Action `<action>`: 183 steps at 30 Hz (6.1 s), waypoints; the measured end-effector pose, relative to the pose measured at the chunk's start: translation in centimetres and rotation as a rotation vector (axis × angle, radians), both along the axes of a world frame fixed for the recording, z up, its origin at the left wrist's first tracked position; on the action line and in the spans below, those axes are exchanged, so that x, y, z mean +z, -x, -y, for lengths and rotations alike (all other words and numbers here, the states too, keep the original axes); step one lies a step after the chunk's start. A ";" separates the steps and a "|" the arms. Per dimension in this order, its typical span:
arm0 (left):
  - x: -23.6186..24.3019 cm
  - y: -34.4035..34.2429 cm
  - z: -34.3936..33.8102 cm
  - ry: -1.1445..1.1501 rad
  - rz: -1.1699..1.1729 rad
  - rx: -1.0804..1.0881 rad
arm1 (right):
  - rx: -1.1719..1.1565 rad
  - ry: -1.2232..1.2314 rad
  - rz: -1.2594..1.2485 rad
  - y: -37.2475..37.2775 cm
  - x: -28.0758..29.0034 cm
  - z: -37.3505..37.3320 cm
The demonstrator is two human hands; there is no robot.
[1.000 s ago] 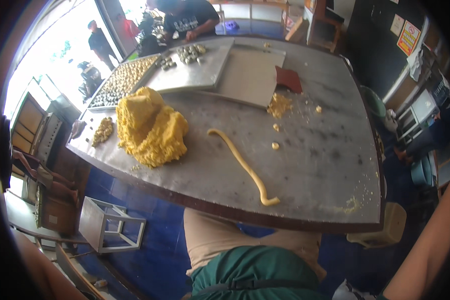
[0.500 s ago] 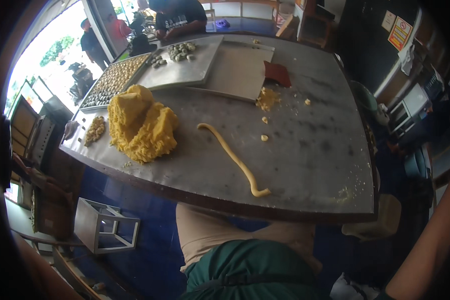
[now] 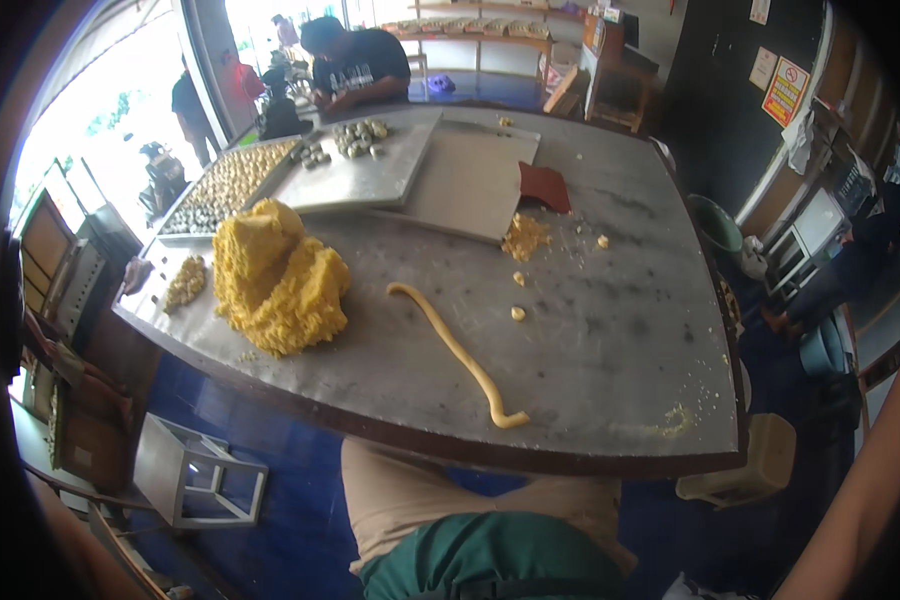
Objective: The person breaks off small pieces of dough from a larger mass, rolls the dough into a long rope on the table, and then pinches off small uniform nuggets from the rope to form a grid.
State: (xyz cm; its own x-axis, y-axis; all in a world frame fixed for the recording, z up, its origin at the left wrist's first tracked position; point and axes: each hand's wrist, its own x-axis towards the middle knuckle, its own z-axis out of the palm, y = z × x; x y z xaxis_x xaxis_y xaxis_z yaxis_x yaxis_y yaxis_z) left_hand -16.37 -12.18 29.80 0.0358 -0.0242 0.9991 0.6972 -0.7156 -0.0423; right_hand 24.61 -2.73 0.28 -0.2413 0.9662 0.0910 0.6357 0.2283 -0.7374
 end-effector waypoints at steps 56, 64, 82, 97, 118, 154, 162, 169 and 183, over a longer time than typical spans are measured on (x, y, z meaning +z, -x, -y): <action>-30.3 -14.5 -11.6 1.333 -0.466 0.044 | 0.042 0.196 0.035 5.7 3.3 -0.5; -29.2 -13.2 -11.7 1.330 -0.329 0.070 | 0.139 0.082 -0.156 7.2 2.1 -3.9; -27.9 -14.0 -10.2 1.467 -0.459 0.073 | 0.151 -0.155 -0.240 8.1 -0.8 -3.9; -30.1 -14.4 -10.1 0.975 -0.208 -0.072 | -0.040 0.020 -0.530 8.3 -0.9 -7.5; -29.2 -14.3 -11.3 1.122 -0.105 -0.032 | 0.092 0.007 -0.347 9.1 0.9 -9.7; -30.0 -14.5 -10.2 0.879 -0.300 -0.077 | -0.057 -0.330 0.237 12.0 -2.4 -17.1; -29.7 -14.7 -10.5 1.015 -0.175 0.114 | -0.050 -0.384 -0.105 11.0 0.3 -12.6; -30.1 -14.3 -10.4 1.204 -0.060 0.059 | 0.175 0.033 -0.266 9.5 -1.0 -4.1; -31.1 -14.2 -10.5 1.096 -0.201 0.147 | 0.173 -0.267 -0.300 9.8 -0.5 -4.1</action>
State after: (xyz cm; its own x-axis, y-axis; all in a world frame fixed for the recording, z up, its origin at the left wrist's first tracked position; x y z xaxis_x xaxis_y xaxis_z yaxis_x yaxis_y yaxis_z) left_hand -2.15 -1.70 -1.32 0.1287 0.8816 0.4540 0.8291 -0.3468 0.4385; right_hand 14.85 1.34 -0.19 -0.3222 0.8469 0.4230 0.3383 0.5203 -0.7841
